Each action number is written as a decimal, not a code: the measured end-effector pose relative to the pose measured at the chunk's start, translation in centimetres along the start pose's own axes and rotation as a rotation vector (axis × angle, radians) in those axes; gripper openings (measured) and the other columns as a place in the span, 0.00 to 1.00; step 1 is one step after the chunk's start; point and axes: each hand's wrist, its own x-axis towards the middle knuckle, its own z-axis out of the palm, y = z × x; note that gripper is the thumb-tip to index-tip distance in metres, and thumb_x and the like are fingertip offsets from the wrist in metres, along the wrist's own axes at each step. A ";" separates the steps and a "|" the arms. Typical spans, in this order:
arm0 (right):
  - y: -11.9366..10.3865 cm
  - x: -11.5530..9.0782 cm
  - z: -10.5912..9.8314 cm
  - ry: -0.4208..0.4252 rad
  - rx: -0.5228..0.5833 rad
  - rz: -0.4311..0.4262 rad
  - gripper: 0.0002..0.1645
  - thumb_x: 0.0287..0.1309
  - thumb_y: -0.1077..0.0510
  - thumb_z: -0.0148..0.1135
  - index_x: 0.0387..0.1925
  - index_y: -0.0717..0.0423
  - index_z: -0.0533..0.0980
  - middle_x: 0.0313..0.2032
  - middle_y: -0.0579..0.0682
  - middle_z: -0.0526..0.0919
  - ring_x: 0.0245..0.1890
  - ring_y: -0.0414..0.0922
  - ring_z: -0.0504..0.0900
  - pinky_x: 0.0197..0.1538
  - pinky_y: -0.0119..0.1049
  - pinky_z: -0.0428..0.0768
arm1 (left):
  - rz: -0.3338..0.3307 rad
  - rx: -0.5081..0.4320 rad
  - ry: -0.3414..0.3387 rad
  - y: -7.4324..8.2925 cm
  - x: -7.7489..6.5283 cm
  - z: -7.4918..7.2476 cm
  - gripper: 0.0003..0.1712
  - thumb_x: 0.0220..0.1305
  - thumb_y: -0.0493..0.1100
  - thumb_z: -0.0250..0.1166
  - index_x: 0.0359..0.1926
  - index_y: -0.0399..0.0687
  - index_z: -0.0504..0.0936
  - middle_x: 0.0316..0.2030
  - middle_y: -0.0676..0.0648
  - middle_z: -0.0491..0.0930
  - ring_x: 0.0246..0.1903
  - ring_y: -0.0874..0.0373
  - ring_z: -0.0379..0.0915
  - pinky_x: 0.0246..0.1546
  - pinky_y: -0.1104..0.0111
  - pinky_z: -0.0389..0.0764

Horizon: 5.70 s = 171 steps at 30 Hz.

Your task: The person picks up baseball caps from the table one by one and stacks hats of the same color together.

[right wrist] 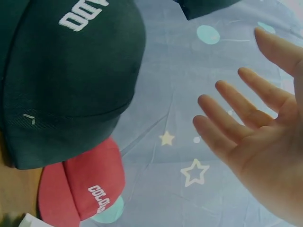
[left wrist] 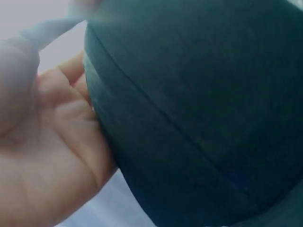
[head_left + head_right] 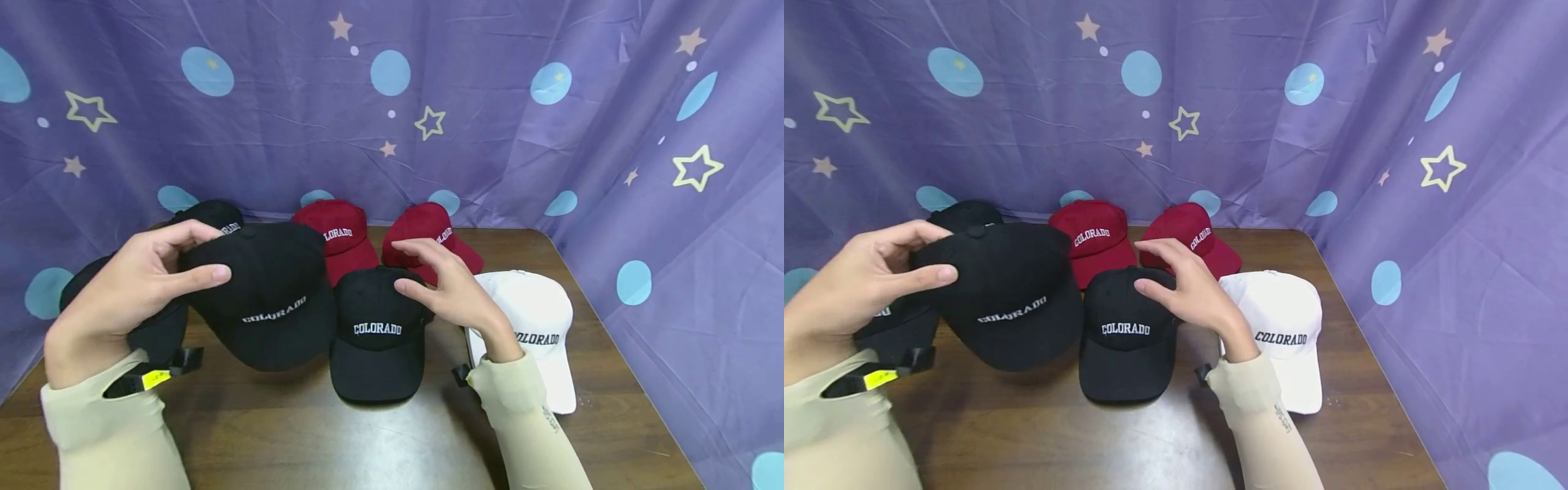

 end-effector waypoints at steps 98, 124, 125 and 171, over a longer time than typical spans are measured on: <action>7.9 -1.5 2.4 -0.217 0.141 0.528 0.26 0.60 0.51 0.64 0.57 0.52 0.69 0.50 0.49 0.74 0.51 0.47 0.71 0.54 0.45 0.73 | -0.118 -0.043 -0.275 -6.8 7.7 15.4 0.37 0.52 0.58 0.72 0.61 0.55 0.70 0.52 0.49 0.70 0.53 0.54 0.63 0.55 0.51 0.68; 7.7 -1.7 1.7 -0.260 0.027 0.437 0.29 0.61 0.49 0.62 0.61 0.54 0.68 0.55 0.47 0.73 0.53 0.49 0.73 0.56 0.45 0.73 | -0.045 0.047 -0.287 -6.5 7.7 15.0 0.39 0.55 0.56 0.71 0.64 0.49 0.69 0.54 0.46 0.68 0.52 0.53 0.64 0.53 0.54 0.71; 7.7 -1.7 1.6 -0.255 0.017 0.430 0.29 0.61 0.49 0.62 0.61 0.53 0.68 0.55 0.47 0.73 0.52 0.49 0.73 0.56 0.45 0.72 | -0.040 0.042 -0.289 -6.5 7.7 14.8 0.39 0.55 0.56 0.70 0.64 0.48 0.68 0.54 0.46 0.68 0.52 0.52 0.64 0.53 0.54 0.72; 4.2 -0.8 -0.1 -0.099 -0.021 0.187 0.31 0.59 0.41 0.63 0.63 0.35 0.66 0.59 0.35 0.68 0.59 0.33 0.64 0.60 0.44 0.68 | -0.471 0.511 0.003 -27.9 -1.5 -11.6 0.48 0.68 0.70 0.42 0.75 0.46 0.39 0.69 0.25 0.35 0.62 0.23 0.35 0.51 0.29 0.47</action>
